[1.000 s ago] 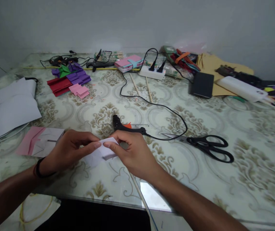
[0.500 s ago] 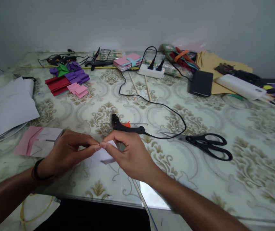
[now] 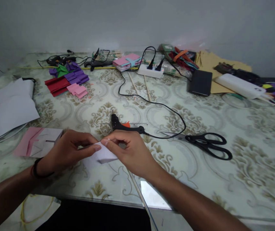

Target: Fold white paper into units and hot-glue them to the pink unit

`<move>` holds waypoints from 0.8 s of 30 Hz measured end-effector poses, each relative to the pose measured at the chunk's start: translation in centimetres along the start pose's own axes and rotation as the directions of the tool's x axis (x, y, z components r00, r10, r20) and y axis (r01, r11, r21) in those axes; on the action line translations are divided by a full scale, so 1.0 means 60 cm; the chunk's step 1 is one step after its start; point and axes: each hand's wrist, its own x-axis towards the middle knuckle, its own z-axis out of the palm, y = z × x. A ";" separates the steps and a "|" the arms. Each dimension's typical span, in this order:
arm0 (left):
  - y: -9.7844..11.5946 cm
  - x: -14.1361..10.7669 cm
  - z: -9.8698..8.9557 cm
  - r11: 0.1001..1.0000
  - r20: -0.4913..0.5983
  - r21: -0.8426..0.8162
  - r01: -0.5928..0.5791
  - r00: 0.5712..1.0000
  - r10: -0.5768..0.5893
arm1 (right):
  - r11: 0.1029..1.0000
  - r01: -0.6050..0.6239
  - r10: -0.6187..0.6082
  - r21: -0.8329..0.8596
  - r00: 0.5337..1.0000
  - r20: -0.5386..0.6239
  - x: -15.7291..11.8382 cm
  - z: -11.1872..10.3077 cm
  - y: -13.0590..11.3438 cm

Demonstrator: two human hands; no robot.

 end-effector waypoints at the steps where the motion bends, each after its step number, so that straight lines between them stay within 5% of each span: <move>1: 0.000 0.000 -0.001 1.000 -0.004 0.017 -0.006 1.000 0.006 | 1.000 -0.009 0.009 0.008 1.000 -0.005 0.000 0.000 0.001; 7: -0.006 0.001 -0.002 0.996 0.115 0.072 0.045 0.992 -0.053 | 0.998 0.039 -0.039 -0.040 0.999 0.009 0.002 0.003 -0.001; 12: -0.013 -0.001 -0.002 0.971 0.110 0.238 -0.007 0.994 -0.020 | 0.998 -0.067 0.067 -0.005 0.997 0.044 0.003 0.006 -0.005; 19: -0.007 0.001 -0.008 0.987 0.190 0.140 0.076 0.976 -0.102 | 0.989 -0.062 0.070 -0.136 0.996 0.053 0.003 0.003 -0.010; 24: 0.000 0.005 -0.014 0.997 0.173 0.069 0.039 0.984 -0.051 | 0.986 -0.132 0.137 -0.102 0.990 0.040 0.004 0.002 -0.007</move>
